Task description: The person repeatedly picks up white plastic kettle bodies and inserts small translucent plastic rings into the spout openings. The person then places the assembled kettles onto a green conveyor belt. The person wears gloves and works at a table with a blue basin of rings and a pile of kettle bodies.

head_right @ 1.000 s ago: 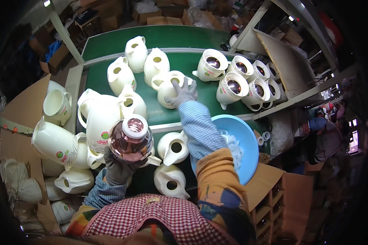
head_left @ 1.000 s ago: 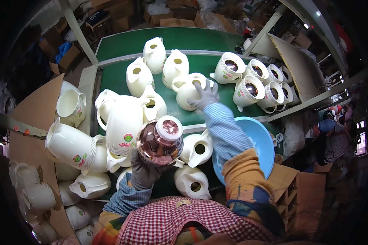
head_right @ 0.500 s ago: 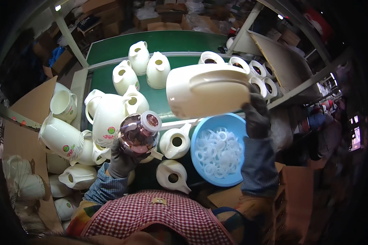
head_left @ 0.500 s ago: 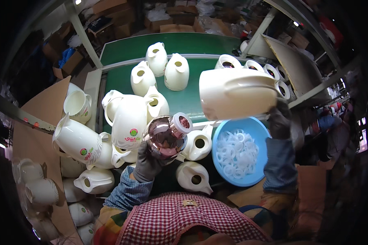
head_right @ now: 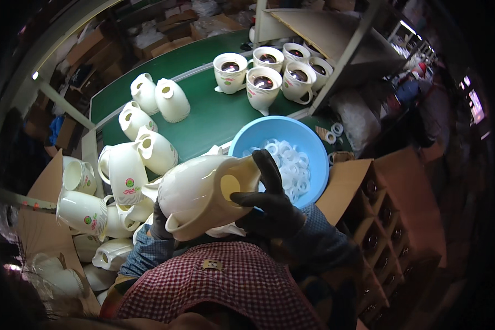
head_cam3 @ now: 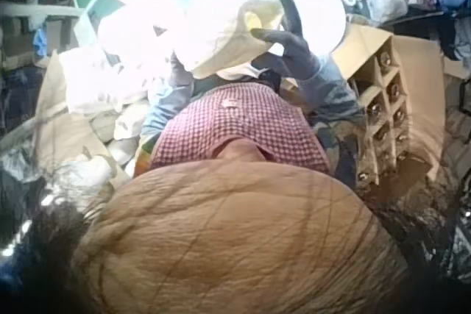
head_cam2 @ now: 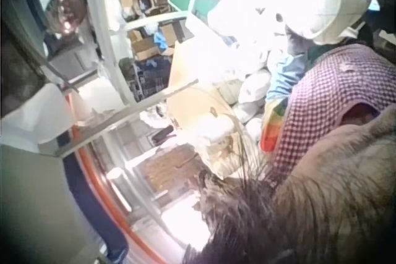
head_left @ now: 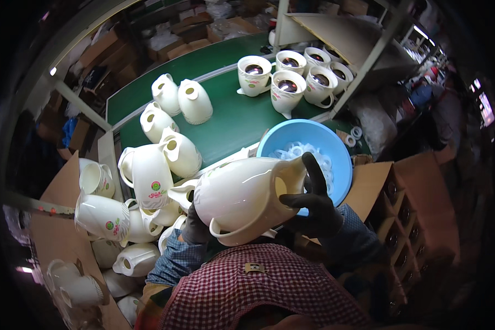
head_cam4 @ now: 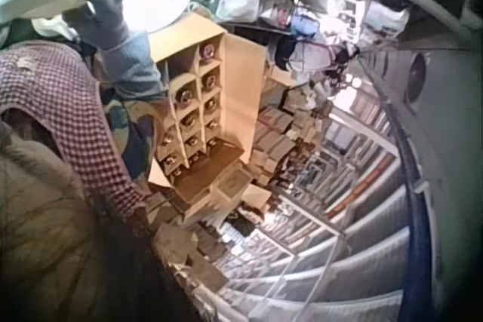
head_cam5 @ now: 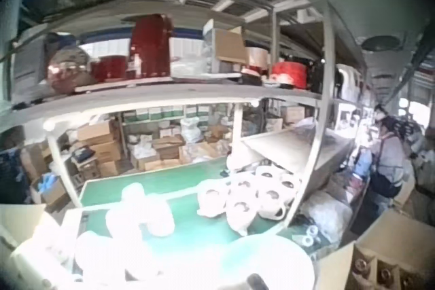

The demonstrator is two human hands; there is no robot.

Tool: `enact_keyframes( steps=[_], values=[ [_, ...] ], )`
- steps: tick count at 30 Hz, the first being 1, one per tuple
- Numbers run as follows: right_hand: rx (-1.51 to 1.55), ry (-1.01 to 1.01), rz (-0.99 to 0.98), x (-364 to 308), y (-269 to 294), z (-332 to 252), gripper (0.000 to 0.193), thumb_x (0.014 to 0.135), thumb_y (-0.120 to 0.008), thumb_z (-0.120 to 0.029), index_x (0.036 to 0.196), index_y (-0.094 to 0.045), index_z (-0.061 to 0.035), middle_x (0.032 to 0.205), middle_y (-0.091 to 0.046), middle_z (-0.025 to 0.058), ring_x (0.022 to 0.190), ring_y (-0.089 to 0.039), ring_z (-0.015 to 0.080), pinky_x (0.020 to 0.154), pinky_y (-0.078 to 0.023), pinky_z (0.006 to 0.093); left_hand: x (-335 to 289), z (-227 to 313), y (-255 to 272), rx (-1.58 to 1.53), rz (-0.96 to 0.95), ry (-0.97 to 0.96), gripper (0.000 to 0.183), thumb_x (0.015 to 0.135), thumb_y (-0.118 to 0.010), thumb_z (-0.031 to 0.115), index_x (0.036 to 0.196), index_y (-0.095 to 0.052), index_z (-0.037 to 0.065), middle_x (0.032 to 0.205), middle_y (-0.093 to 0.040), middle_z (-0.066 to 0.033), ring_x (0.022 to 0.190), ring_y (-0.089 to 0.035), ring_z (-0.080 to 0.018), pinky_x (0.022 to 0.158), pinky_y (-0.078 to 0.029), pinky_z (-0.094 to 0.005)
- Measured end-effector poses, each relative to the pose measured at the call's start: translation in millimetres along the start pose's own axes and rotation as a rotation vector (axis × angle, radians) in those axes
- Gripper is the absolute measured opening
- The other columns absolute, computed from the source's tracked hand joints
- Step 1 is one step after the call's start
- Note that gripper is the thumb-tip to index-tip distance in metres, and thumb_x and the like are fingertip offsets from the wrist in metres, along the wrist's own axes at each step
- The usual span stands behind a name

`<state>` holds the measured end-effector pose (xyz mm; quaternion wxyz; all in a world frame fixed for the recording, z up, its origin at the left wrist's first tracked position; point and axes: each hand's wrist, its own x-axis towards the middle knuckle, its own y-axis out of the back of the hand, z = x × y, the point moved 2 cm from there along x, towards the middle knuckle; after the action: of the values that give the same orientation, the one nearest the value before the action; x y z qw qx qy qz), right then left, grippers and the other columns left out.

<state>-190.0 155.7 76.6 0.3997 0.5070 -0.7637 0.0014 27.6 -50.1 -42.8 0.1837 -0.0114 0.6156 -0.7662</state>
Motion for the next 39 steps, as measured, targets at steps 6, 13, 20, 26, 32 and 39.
enact_keyframes(
  steps=[6, 13, 20, 26, 32, 39],
  values=[
    [-0.062, 0.006, 0.029, -7.1, -10.8, -13.5, 0.062, 0.071, -0.093, -0.016, 0.128, -0.069, -0.0191, 0.169, -0.009, 0.0231, 0.155, -0.016, 0.0446, 0.123, -0.024, 0.0543, 0.3, -12.9, -10.6, 0.239, -0.078, 0.049, 0.079, 0.092, -0.072, 0.042, 0.155, -0.038, 0.008, 0.15, -0.051, -0.0143, 0.138, -0.049, -0.0304, 0.116, -0.04, -0.0493],
    [-0.03, 0.103, -0.018, -10.2, -11.2, -10.0, 0.058, 0.079, -0.087, -0.03, 0.134, -0.069, -0.0199, 0.165, -0.022, 0.0247, 0.154, -0.021, 0.0442, 0.124, -0.02, 0.0544, 7.1, -17.2, -22.9, 0.382, -0.116, 0.068, 0.077, 0.093, -0.07, 0.041, 0.154, -0.038, 0.007, 0.15, -0.051, -0.0149, 0.137, -0.05, -0.03, 0.115, -0.041, -0.0483],
    [0.104, 0.036, 0.05, -13.1, -9.6, -11.9, 0.075, 0.085, -0.084, -0.031, 0.149, -0.05, -0.0105, 0.165, -0.022, 0.0251, 0.154, -0.021, 0.041, 0.124, -0.023, 0.0532, 12.8, -19.5, -30.8, 0.466, -0.145, 0.08, 0.075, 0.095, -0.069, 0.039, 0.154, -0.038, 0.005, 0.15, -0.051, -0.0154, 0.136, -0.05, -0.0295, 0.114, -0.042, -0.0472],
    [0.184, 0.005, 0.121, -14.4, -15.2, -4.3, 0.09, 0.085, -0.083, -0.038, 0.155, -0.038, -0.0022, 0.165, -0.02, 0.0286, 0.154, -0.021, 0.0428, 0.123, -0.023, 0.0546, 16.4, -17.8, -34.2, 0.533, -0.159, 0.089, 0.073, 0.096, -0.068, 0.038, 0.154, -0.038, 0.004, 0.15, -0.051, -0.0159, 0.136, -0.051, -0.0291, 0.114, -0.044, -0.0463],
    [0.018, 0.134, 0.058, -12.7, -15.9, 3.5, 0.09, 0.084, -0.083, -0.036, 0.155, -0.038, -0.0032, 0.164, -0.021, 0.0292, 0.153, -0.023, 0.0433, 0.122, -0.027, 0.0534, 1.3, -2.8, -23.6, 0.575, -0.168, 0.1, 0.072, 0.097, -0.067, 0.037, 0.153, -0.038, 0.003, 0.15, -0.051, -0.0164, 0.135, -0.051, -0.0287, 0.113, -0.045, -0.0454],
    [-0.01, 0.108, 0.051, -13.6, -17.7, 14.9, 0.091, 0.084, -0.083, -0.036, 0.155, -0.038, -0.003, 0.163, -0.021, 0.0309, 0.153, -0.023, 0.0462, 0.122, -0.027, 0.0537, -10.9, 14.0, -14.5, 0.565, -0.039, 0.087, 0.074, 0.094, -0.071, 0.034, 0.153, -0.038, 0.003, 0.148, -0.053, -0.0152, 0.132, -0.054, -0.0281, 0.111, -0.047, -0.0436]
  ],
)
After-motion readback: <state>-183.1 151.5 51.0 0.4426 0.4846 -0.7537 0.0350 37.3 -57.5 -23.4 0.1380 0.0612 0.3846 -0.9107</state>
